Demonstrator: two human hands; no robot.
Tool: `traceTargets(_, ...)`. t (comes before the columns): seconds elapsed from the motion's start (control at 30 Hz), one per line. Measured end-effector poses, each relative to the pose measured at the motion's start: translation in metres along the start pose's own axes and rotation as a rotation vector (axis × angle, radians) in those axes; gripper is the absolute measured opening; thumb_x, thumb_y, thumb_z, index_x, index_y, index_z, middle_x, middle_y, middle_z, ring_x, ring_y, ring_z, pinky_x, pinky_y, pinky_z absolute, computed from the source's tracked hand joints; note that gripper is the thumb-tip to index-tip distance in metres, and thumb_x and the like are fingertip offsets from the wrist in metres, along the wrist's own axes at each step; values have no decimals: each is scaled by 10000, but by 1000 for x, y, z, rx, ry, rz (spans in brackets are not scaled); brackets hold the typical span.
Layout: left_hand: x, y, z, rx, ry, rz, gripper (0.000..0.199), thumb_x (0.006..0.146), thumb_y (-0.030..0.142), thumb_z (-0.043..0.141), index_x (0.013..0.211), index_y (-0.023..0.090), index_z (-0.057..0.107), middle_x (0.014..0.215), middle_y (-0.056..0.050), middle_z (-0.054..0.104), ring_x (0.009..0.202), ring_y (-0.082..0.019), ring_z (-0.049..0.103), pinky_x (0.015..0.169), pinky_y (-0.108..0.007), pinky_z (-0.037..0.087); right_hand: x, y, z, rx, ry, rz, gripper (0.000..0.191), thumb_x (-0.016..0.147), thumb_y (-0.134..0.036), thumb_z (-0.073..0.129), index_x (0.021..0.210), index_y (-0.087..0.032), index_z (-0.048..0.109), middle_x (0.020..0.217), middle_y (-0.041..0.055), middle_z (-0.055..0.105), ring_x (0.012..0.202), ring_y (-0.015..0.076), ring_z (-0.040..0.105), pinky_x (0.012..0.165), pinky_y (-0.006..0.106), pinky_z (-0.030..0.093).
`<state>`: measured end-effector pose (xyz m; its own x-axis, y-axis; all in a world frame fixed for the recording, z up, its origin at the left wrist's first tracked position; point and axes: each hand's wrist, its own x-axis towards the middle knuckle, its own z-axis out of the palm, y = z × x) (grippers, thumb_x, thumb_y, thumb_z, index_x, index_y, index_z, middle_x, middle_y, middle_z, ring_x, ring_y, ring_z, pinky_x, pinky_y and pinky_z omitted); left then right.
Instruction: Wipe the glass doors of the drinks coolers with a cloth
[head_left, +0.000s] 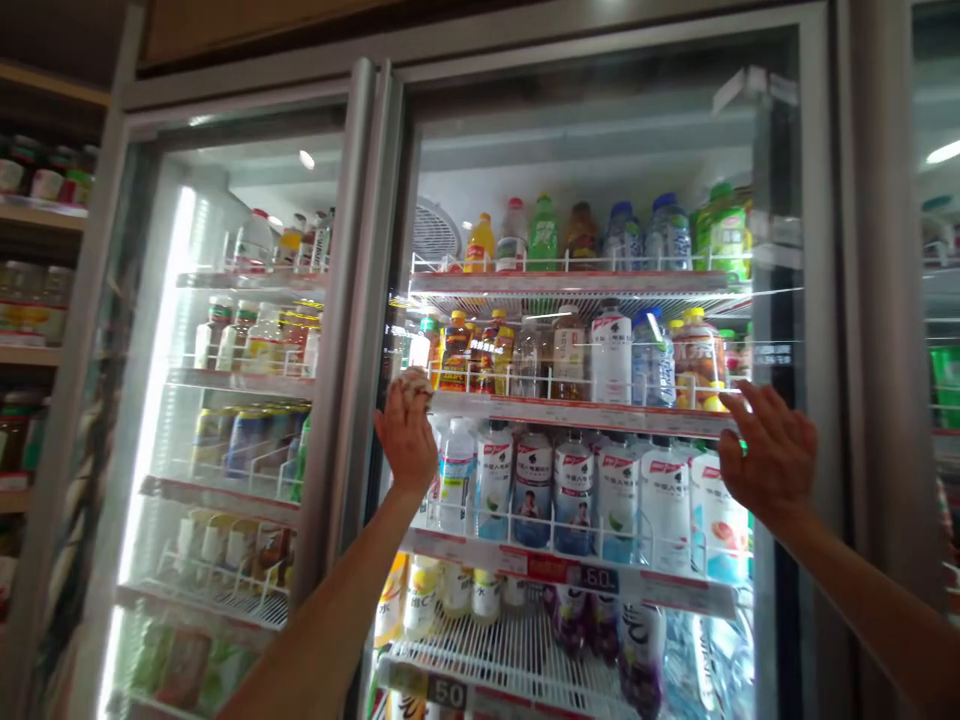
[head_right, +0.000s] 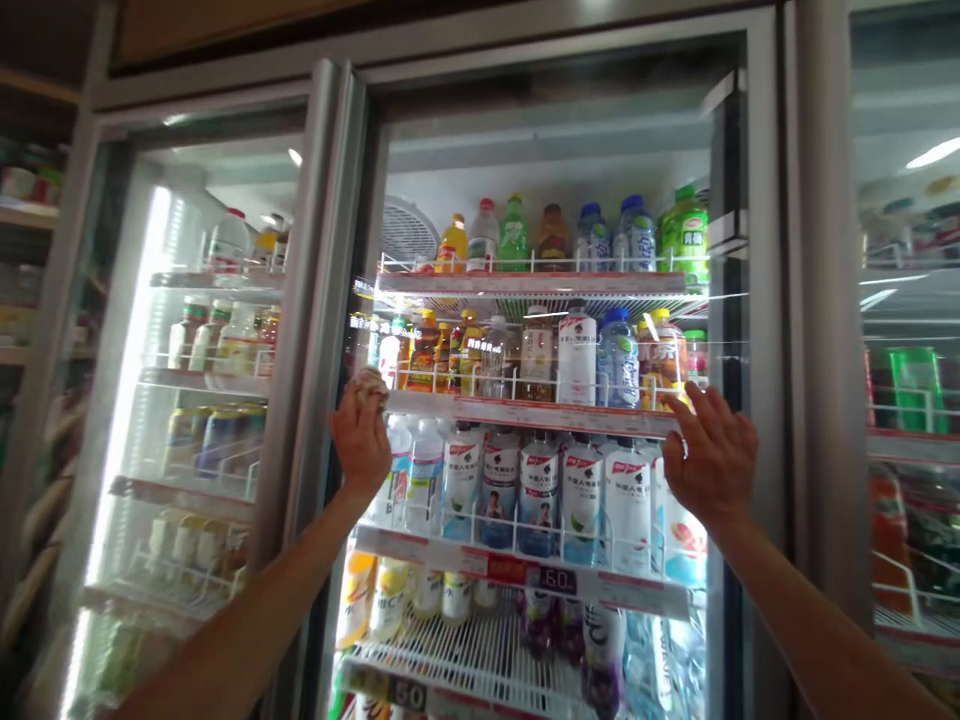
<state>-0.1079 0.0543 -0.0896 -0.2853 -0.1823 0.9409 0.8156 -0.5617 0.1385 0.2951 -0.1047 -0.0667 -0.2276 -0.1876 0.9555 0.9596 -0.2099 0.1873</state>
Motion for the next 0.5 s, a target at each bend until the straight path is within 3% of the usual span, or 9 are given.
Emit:
traceTargets(0.1, -37, 34, -5, -53, -61, 108, 325, 870, 153, 393, 1138, 218, 565, 1384, -126, 414, 1321, -197, 320, 1075, -441, 244, 0, 2, 0, 0, 41, -44, 496, 814, -316, 392, 1305, -276, 457, 1309, 75, 529, 1237, 254, 458, 1011, 449, 317)
traceTargets(0.17, -62, 66, -10, -142, -139, 299, 341, 859, 130, 411, 1153, 232, 550, 1370, -97, 439, 1332, -187, 297, 1100, -436, 197, 1, 1, -2, 12, 49, -51, 478, 823, -319, 394, 1291, -267, 478, 1303, 78, 534, 1234, 253, 461, 1012, 447, 316)
traceTargets(0.23, -81, 83, -17, -224, -218, 480, 334, 851, 138, 444, 1150, 245, 546, 1350, -69, 468, 1333, -190, 294, 1111, -453, 162, 2, -2, -6, 29, -2, -9, 454, 831, -314, 406, 1271, -251, 503, 1315, 76, 523, 1250, 245, 443, 1029, 442, 300)
traceTargets(0.27, -86, 82, -20, -237, -240, 519, 323, 848, 142, 456, 1138, 250, 551, 1343, -59, 478, 1332, -190, 296, 1114, -459, 150, 3, -4, -9, 39, -43, 27, 441, 835, -308, 416, 1259, -239, 516, 1324, 76, 513, 1261, 241, 429, 1041, 438, 287)
traceTargets(0.33, -90, 62, -28, -192, -243, 469, 306, 852, 137, 453, 1115, 248, 562, 1348, -62, 472, 1331, -189, 298, 1116, -465, 130, 5, -9, -14, 54, -111, 94, 419, 839, -287, 429, 1235, -206, 539, 1337, 79, 498, 1280, 230, 404, 1063, 425, 260)
traceTargets(0.43, -86, 12, -38, -45, -173, 187, 312, 868, 131, 414, 1139, 212, 547, 1386, -113, 415, 1332, -190, 297, 1111, -456, 151, 6, -14, -18, 56, -131, 126, 405, 838, -258, 434, 1212, -167, 558, 1333, 92, 501, 1288, 222, 392, 1077, 407, 243)
traceTargets(0.5, -87, -7, -42, 12, -122, 28, 339, 873, 137, 399, 1189, 182, 510, 1407, -151, 371, 1339, -203, 282, 1095, -462, 195, 6, -17, -18, 51, -126, 133, 406, 830, -241, 442, 1211, -162, 559, 1334, 91, 499, 1291, 222, 388, 1079, 405, 240)
